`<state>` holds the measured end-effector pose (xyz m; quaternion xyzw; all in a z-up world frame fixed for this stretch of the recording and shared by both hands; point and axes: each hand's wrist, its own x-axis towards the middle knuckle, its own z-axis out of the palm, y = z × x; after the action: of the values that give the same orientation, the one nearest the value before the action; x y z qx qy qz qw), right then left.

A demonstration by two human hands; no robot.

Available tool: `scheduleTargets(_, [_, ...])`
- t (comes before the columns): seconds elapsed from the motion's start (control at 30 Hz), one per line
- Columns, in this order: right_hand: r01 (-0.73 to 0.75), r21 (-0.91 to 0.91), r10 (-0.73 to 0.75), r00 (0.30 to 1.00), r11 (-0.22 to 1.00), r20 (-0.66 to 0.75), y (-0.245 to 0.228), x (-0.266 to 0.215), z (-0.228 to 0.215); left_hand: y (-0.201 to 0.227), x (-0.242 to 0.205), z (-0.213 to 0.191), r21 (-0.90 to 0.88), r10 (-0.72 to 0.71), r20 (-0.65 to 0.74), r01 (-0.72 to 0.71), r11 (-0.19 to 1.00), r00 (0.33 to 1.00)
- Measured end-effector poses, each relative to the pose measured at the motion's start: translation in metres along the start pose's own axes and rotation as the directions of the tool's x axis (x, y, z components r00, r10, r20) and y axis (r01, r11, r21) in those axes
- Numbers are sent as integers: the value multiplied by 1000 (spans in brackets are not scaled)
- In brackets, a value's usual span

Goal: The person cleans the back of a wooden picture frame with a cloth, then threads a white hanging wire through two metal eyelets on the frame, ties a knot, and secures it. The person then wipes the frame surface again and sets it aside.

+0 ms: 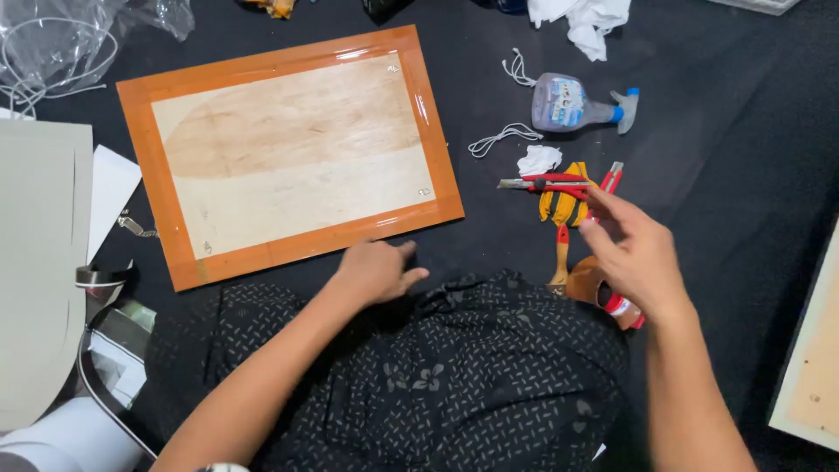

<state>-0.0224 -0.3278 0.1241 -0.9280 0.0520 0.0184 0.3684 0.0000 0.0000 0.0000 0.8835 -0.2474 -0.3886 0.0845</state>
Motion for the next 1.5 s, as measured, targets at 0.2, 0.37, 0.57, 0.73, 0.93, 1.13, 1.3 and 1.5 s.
scheduleTargets(0.2, [-154, -275, 260, 874, 949, 410, 27, 88, 106, -153, -79, -25, -520, -685, -477, 451, 725, 551])
scheduleTargets(0.37, [-320, -150, 353, 871, 935, 341, 61, 101, 198, -252, -80, 25, -817, -940, -208, 480, 320, 272])
scheduleTargets(0.57, [-386, -57, 381, 857, 921, 348, 40, 109, 211, -235, -70, 0, -897, -980, -98, 410, 162, 173])
scheduleTargets(0.73, [-508, 6, 481, 819, 861, 311, 12, 103, 200, -236, -60, 4, -901, -969, -203, 361, 242, 142])
scheduleTargets(0.93, [-683, 113, 615, 708, 722, 347, 9, 109, 173, -262, -31, 17, -864, -953, -301, 414, 286, 32])
scheduleTargets(1.13, [-415, 32, 411, 907, 909, 94, 99, 143, 120, -251, -32, 16, -862, -933, -354, 365, 352, 63])
scheduleTargets(1.3, [-742, -520, 844, 531, 423, -70, 98, 131, 66, -235, -26, 15, -689, -755, -645, 338, 641, 117])
scheduleTargets(1.5, [-812, -452, 893, 444, 369, -69, 113, 124, 83, -204, -24, -4, -642, -686, -643, 249, 725, 342])
